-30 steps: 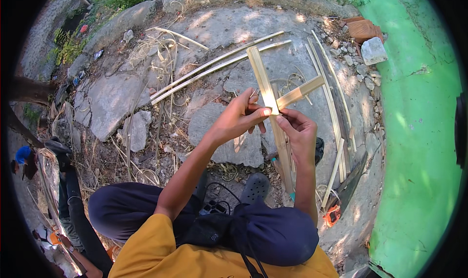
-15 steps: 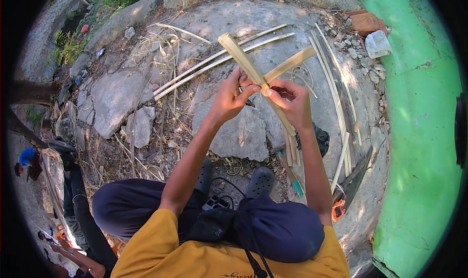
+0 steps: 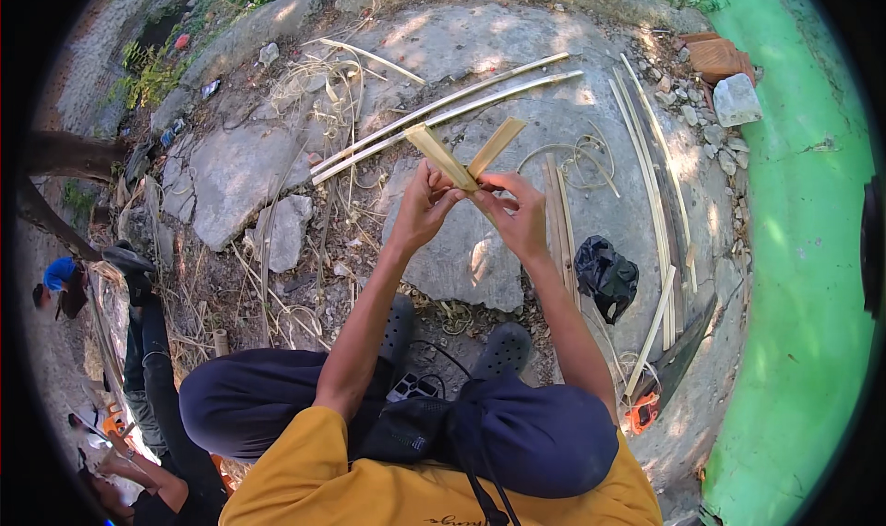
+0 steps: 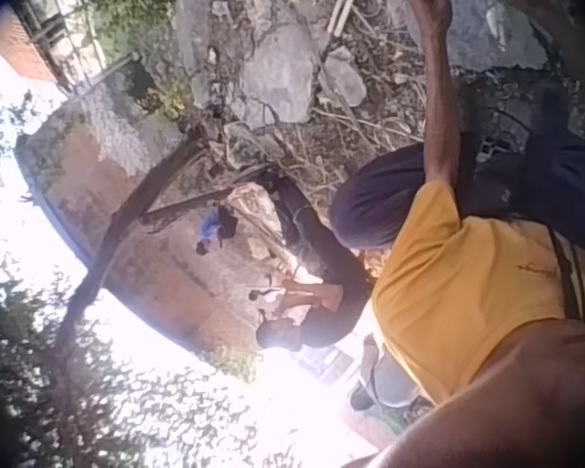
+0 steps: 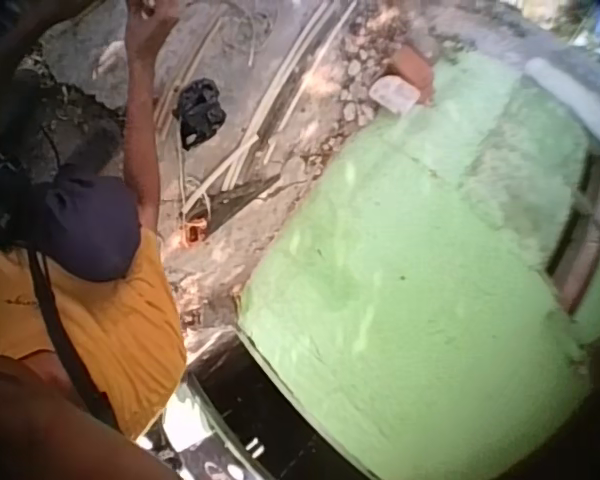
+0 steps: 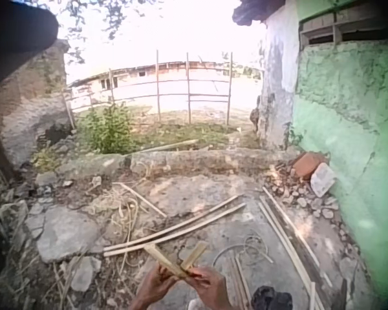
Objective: The person assembles a cross-shaped bamboo frame by overlapping two flat bamboo strips and wrapping thin bamboo shavings around the joint to secure it.
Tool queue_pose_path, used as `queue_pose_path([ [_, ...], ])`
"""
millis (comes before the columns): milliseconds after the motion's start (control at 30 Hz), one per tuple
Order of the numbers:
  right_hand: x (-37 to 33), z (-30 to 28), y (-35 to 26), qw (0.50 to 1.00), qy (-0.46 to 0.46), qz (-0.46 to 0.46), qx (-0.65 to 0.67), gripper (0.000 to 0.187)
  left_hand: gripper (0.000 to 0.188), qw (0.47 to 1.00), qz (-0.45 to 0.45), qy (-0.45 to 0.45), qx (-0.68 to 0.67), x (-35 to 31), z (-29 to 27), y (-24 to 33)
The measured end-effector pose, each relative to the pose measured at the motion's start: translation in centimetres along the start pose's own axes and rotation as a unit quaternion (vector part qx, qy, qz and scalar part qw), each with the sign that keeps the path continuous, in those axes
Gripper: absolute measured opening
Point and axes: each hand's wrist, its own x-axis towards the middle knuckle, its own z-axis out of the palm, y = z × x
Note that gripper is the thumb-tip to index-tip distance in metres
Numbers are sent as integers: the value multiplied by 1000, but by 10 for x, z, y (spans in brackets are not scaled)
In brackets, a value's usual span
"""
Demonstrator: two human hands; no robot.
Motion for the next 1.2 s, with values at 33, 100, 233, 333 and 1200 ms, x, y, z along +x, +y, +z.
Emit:
queue_pose_path([
  [33,-1,0,0,1000,-4,0,2,25,44,1000,-27,-4,-1,-2,-1,3],
  [100,-3,-1,-1,1000,-4,-24,-19,24,46,999,-31,-9,30,-4,-3,11],
  [233,-7,-5,0,996,-10,-68,-60,23,52,1000,-15,-12,15,-7,-1,19],
  [333,-11,-8,3,983,-21,-126,-134,22,54,999,-22,26,42,-15,1,14],
  [1200,-22,-11,7,999,-23,-14,-28,24,52,995,-55,-1,89,-23,5,31],
])
